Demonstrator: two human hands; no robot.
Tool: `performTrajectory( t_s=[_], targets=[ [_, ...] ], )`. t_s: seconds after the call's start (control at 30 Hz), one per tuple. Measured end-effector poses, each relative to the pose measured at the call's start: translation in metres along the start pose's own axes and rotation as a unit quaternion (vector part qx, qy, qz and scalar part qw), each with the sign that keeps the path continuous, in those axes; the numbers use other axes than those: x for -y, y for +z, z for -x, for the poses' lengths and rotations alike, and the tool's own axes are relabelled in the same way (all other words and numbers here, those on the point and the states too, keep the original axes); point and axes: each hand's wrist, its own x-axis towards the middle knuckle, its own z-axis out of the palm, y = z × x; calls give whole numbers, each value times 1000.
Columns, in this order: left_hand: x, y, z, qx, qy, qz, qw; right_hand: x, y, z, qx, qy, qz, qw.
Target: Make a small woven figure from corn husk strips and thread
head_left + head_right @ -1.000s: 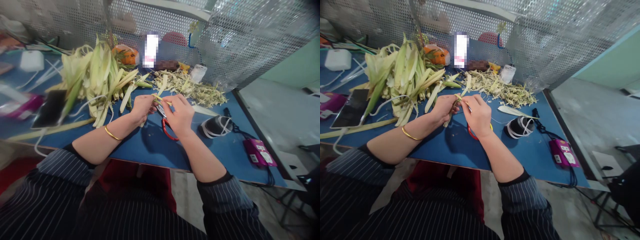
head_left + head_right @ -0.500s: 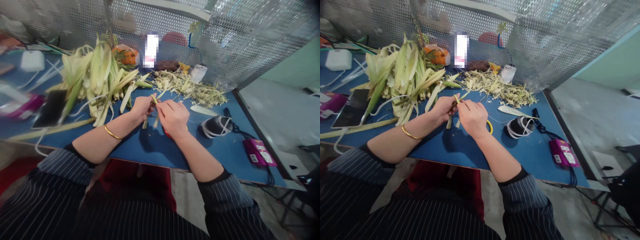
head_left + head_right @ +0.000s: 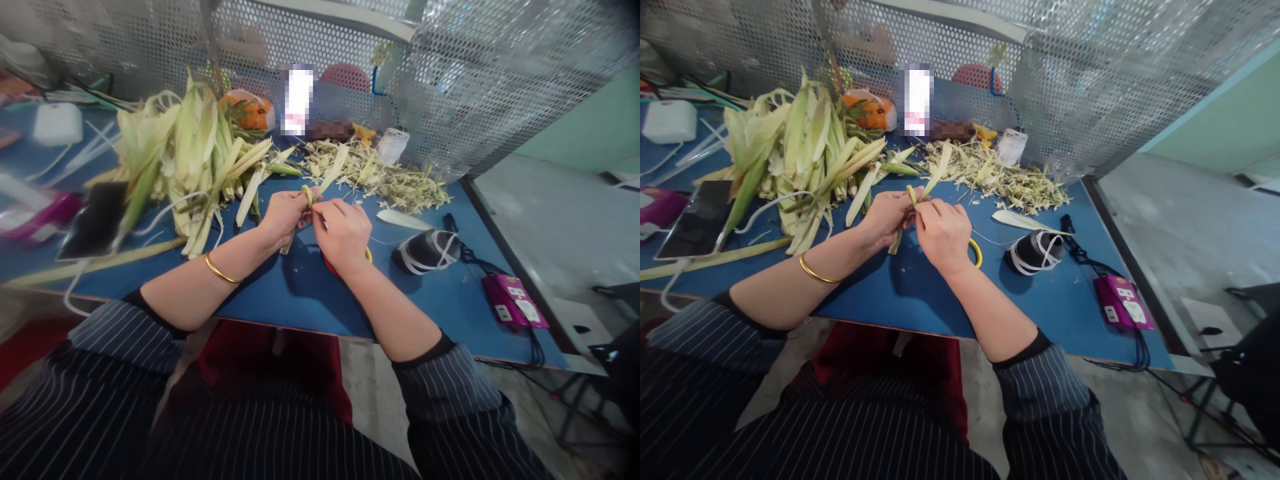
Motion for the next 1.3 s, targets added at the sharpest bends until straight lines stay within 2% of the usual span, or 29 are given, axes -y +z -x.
performTrajectory(
  t_s=[0.1,0.2,0.3,0.4,0.5,0.63,0.83,0.97,1.03,1.1,1.2,1.23,1.3],
  targets=[
    [-2,-3,-2,13,-24,13,1000,-4,0,-1,19,18,1,1000],
    [-9,-8,-3,60,-56,31,996,-9,-2,-4,14,45,-15,999],
    [-16,-12,-3,72,-88,48,992,-12,-4,-5,6,41,-18,999],
    [-18,-13,-3,64,-97,48,992,-12,-5,-5,14,8,-11,1000],
    [-16,-12,-2,62,-82,44,994,-11,-4,-4,37,-24,-3,999],
    [-15,-10,-1,62,-70,75,993,-11,-3,-5,38,-56,7,998],
    [-12,-6,2,63,-86,104,989,-6,3,-6,117,-194,11,974],
    [-8,-3,4,89,-79,85,989,-7,2,-6,108,-196,19,974],
    [-7,-2,4,91,-84,85,989,-8,0,-6,115,-173,-4,978],
    [-7,-3,3,85,-89,81,989,-8,1,-6,110,-120,-51,985],
    [-6,-6,-1,84,-90,62,990,-10,7,-5,40,53,-153,986],
    [-6,-6,-3,84,-94,49,991,-11,11,-4,11,127,-193,973],
    [-5,-7,-4,78,-99,21,992,-14,18,-4,-18,265,-276,924]
  ],
)
